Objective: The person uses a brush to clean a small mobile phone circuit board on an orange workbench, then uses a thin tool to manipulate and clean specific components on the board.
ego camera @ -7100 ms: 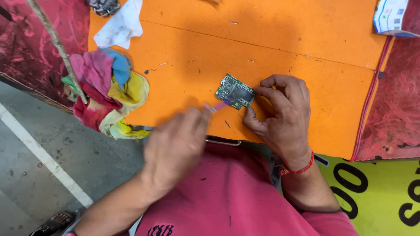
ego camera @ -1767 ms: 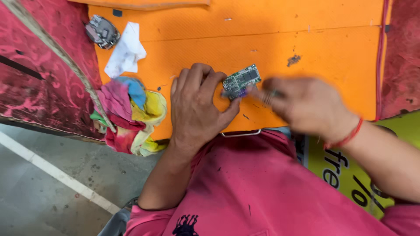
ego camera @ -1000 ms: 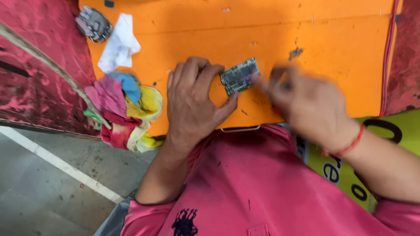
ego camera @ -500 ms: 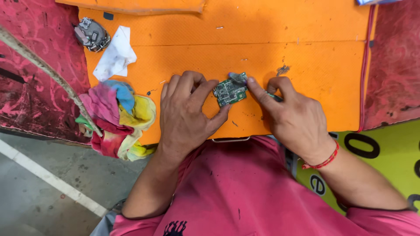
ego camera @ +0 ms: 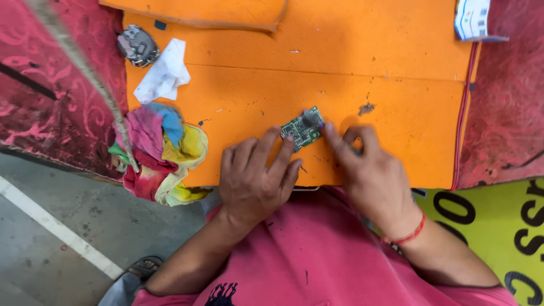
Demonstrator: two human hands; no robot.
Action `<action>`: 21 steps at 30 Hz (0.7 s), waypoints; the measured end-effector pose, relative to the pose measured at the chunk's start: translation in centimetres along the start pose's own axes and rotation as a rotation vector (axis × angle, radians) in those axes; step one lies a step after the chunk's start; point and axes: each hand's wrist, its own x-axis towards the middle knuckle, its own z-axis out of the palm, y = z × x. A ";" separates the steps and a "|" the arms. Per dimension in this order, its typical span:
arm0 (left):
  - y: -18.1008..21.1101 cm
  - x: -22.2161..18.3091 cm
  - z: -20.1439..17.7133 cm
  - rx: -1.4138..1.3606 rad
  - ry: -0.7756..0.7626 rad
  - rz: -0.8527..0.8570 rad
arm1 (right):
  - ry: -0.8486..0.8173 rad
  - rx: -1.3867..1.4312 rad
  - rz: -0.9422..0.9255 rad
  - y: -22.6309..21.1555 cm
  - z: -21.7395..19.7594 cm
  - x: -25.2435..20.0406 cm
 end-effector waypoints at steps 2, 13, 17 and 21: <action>-0.2 -0.5 0.4 0.042 0.060 0.029 | -0.009 0.058 -0.107 -1.2 0.1 -0.8; -0.7 -1.7 1.7 0.068 0.181 0.032 | -0.098 0.091 -0.081 -1.7 0.2 -1.3; -0.7 -1.7 1.8 0.068 0.182 0.043 | -0.125 0.093 -0.041 -1.2 1.1 0.5; -0.6 -1.8 1.5 0.059 0.184 0.040 | -0.237 0.055 -0.039 -1.4 -0.3 -1.4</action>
